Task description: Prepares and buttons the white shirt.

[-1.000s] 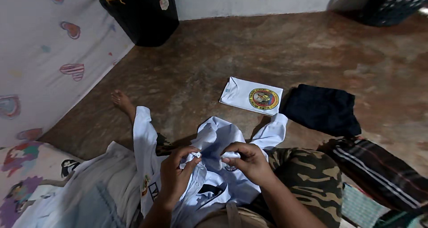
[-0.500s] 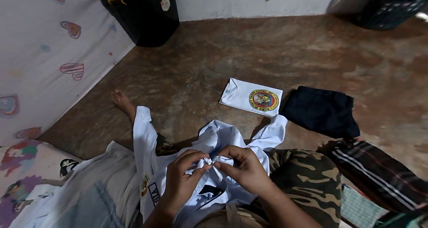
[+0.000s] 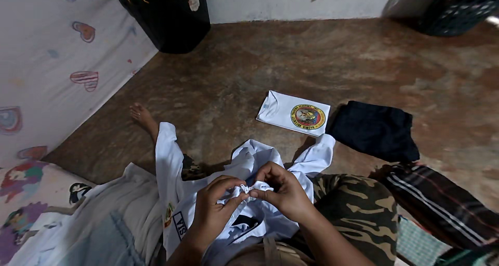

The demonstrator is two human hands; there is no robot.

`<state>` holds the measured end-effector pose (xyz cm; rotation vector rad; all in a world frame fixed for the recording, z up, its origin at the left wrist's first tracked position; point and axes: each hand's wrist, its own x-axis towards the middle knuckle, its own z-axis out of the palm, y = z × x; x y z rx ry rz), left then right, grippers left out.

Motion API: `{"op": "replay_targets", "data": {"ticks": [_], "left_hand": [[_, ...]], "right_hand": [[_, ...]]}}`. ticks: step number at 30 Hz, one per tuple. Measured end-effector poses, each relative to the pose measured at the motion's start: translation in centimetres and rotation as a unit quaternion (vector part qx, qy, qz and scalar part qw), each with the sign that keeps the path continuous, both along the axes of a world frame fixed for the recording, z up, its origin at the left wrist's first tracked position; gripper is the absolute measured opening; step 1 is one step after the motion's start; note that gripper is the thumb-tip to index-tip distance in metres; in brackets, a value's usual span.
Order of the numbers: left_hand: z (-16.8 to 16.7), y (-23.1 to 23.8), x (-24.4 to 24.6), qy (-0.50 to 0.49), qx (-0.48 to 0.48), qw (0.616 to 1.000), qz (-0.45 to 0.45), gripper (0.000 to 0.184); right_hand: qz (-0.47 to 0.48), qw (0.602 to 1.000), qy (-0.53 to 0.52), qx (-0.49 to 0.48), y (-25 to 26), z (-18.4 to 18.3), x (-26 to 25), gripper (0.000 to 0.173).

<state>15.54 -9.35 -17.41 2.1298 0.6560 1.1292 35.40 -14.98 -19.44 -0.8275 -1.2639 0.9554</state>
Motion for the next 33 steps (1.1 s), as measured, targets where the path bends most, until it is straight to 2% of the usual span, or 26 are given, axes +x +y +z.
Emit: {"op": "replay_targets", "data": {"ticks": [2, 10, 33], "left_hand": [[0.0, 0.0, 0.0, 0.005, 0.003, 1.0, 0.006, 0.019], [0.4, 0.3, -0.3, 0.021, -0.003, 0.999, 0.023, 0.021], [0.7, 0.8, -0.5, 0.072, 0.067, 0.993, -0.061, 0.013]], "right_hand": [[0.001, 1.0, 0.004, -0.007, 0.0, 0.0, 0.0, 0.029], [-0.002, 1.0, -0.001, 0.004, -0.2, -0.1, 0.2, 0.014], [-0.004, 0.997, 0.003, -0.079, -1.0, 1.1, 0.6, 0.011]]}}
